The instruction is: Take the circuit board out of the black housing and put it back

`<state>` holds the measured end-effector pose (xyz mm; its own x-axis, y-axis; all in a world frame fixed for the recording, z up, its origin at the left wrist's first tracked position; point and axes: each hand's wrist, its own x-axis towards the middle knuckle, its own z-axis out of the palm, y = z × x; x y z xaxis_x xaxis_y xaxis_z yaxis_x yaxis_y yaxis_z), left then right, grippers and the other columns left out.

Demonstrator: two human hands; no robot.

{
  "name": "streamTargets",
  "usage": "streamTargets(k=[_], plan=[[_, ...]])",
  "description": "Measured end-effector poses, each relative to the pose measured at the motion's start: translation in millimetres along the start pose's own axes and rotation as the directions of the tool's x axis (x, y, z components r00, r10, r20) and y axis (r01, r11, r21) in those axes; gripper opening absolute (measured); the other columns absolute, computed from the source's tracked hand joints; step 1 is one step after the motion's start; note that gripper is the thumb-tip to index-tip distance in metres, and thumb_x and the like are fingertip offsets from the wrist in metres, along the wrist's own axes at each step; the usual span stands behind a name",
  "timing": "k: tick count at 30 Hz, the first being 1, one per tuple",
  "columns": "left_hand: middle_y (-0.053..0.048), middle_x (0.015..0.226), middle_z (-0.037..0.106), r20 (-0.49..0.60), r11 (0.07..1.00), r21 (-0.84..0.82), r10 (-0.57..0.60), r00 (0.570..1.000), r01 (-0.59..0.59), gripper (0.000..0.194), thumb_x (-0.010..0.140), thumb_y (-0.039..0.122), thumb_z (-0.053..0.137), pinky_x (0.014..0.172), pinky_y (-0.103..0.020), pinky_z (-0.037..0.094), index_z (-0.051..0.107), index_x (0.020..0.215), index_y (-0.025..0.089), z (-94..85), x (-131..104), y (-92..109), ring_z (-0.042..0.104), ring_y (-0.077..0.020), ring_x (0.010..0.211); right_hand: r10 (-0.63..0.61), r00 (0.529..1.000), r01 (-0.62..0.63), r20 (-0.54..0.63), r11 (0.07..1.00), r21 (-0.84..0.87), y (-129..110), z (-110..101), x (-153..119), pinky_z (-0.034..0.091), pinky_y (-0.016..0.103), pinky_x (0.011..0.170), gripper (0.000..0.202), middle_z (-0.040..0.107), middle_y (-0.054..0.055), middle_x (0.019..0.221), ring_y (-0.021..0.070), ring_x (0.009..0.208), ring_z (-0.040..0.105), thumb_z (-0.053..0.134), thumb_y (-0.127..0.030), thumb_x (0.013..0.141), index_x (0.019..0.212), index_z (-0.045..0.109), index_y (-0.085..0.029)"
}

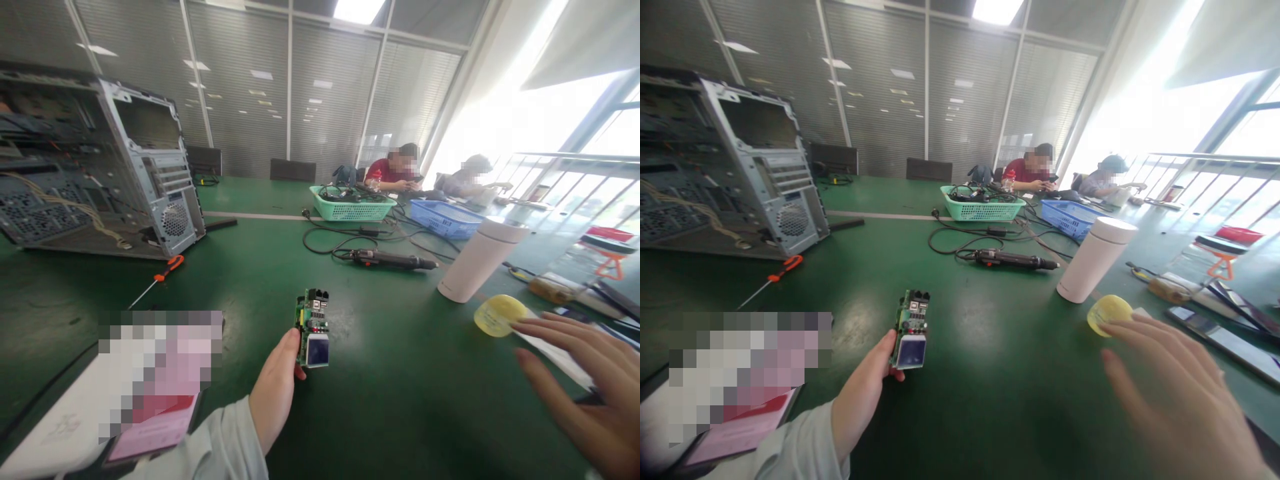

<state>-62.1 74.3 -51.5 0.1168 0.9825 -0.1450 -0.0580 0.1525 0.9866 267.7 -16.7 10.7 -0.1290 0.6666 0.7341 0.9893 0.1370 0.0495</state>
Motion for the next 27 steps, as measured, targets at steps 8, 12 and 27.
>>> streamTargets(k=[8,12,27], plan=[[-0.010,0.108,0.068,0.135,0.994,0.016,0.109,0.985,-0.112,0.040,0.083,0.051,0.057,0.077,-0.035,0.050,0.056,0.106,0.018,3.9,-5.2,7.2,0.064,-0.0254,0.094,-0.236,0.972,0.227,-0.014,0.918,0.324,-99.1,28.4,41.4,0.038,0.040,0.094,0.018,0.054,0.010,0.112,0.0271,0.114,0.047,0.042,-0.020,0.099,0.114,0.051,-0.017],[-0.009,0.107,0.068,0.129,0.981,0.028,0.189,0.974,-0.194,0.027,0.080,0.036,0.064,0.084,-0.036,0.049,0.055,0.100,0.019,5.9,-5.5,5.4,0.064,-0.0252,0.098,-0.251,0.968,0.221,0.025,0.890,0.400,-123.9,38.0,44.7,0.038,0.041,0.097,0.023,0.053,0.009,0.118,0.0272,0.119,0.043,0.043,-0.018,0.097,0.118,0.051,-0.016],[-0.002,0.100,0.065,0.239,0.774,0.380,0.447,0.862,-0.507,0.030,0.071,0.009,0.065,0.089,-0.037,0.048,0.060,0.097,0.024,3.2,-14.5,11.8,0.061,-0.0222,0.097,-0.427,0.893,0.275,0.146,0.770,0.575,-131.1,71.3,46.6,0.049,0.041,0.089,0.047,0.056,0.008,0.113,0.0244,0.106,0.051,0.024,-0.051,0.105,0.123,0.050,-0.016]])
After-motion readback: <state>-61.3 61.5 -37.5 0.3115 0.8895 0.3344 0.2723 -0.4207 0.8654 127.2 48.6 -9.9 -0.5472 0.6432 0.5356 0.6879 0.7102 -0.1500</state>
